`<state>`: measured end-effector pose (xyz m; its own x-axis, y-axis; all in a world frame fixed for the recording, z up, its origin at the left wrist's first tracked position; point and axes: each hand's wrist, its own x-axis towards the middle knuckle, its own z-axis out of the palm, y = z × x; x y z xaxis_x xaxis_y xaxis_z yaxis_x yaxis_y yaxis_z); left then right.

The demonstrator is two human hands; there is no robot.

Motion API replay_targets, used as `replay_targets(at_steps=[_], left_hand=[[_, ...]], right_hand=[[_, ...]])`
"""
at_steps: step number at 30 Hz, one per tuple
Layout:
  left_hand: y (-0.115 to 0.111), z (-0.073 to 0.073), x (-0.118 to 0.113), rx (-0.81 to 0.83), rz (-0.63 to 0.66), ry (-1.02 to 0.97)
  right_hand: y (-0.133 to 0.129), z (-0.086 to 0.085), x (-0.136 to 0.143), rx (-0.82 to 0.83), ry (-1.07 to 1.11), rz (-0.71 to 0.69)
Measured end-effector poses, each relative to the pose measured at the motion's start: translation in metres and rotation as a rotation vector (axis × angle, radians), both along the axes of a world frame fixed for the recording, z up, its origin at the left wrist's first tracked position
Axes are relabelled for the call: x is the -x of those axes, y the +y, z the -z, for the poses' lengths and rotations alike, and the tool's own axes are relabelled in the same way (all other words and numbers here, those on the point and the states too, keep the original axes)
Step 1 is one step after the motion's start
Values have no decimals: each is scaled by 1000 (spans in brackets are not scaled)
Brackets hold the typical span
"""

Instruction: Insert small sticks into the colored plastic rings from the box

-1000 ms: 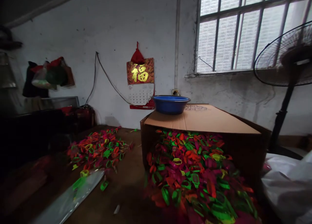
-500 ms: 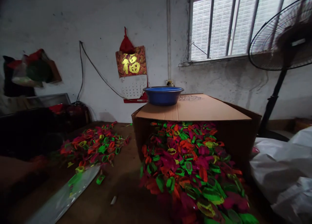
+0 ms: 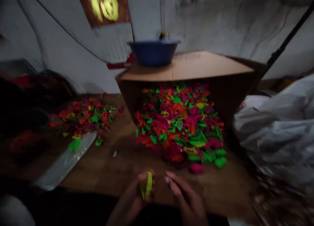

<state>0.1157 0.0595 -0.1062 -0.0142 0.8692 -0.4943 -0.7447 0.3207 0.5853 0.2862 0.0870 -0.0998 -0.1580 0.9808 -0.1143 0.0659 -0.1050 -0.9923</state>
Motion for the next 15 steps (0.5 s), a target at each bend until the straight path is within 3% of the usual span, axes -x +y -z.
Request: replay_targets(at_steps=[5, 15], left_hand=[[1, -11, -7, -41, 128, -26], [-4, -19, -13, -195, 288, 360]], right_hand=[[-3, -11, 4, -28, 118, 40], [-7, -10, -4, -113, 25, -84]])
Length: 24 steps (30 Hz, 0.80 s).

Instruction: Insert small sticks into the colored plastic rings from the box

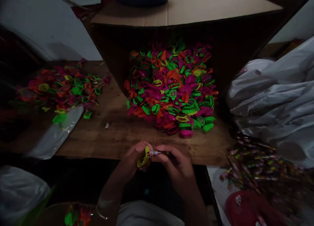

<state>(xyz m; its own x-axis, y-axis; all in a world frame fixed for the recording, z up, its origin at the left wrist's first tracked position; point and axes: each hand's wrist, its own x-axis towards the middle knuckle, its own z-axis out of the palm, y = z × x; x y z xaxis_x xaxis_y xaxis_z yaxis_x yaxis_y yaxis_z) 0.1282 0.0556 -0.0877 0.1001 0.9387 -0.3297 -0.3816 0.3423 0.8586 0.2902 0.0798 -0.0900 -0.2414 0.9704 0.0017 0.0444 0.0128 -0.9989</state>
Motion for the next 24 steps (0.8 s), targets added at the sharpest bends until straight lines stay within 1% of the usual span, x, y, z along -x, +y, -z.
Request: replay_targets(at_steps=[3, 6, 9, 11, 13, 16, 19, 22, 24], left_hand=[[1, -3, -2, -13, 31, 79], [2, -3, -4, -10, 70, 171], [3, 1, -5, -79, 119, 311], [5, 4, -7, -139, 103, 417], [6, 7, -10, -149, 61, 454], [4, 15, -18, -44, 49, 341], [-1, 29, -31, 82, 26, 182], [-2, 40, -40, 149, -34, 62], [6, 37, -33, 180, -71, -3]], right_hand=[[2, 2, -2, -83, -22, -8], [3, 5, -6, -166, -70, -22], [2, 8, -12, -233, -149, -30], [0, 8, -16, -277, -207, -31], [-1, 8, -19, -318, -257, -43], [-2, 7, -22, -359, -305, -80], [-3, 10, -21, -389, -357, -81], [-7, 19, -15, -353, -378, -33], [-9, 26, -11, -277, -316, 48]])
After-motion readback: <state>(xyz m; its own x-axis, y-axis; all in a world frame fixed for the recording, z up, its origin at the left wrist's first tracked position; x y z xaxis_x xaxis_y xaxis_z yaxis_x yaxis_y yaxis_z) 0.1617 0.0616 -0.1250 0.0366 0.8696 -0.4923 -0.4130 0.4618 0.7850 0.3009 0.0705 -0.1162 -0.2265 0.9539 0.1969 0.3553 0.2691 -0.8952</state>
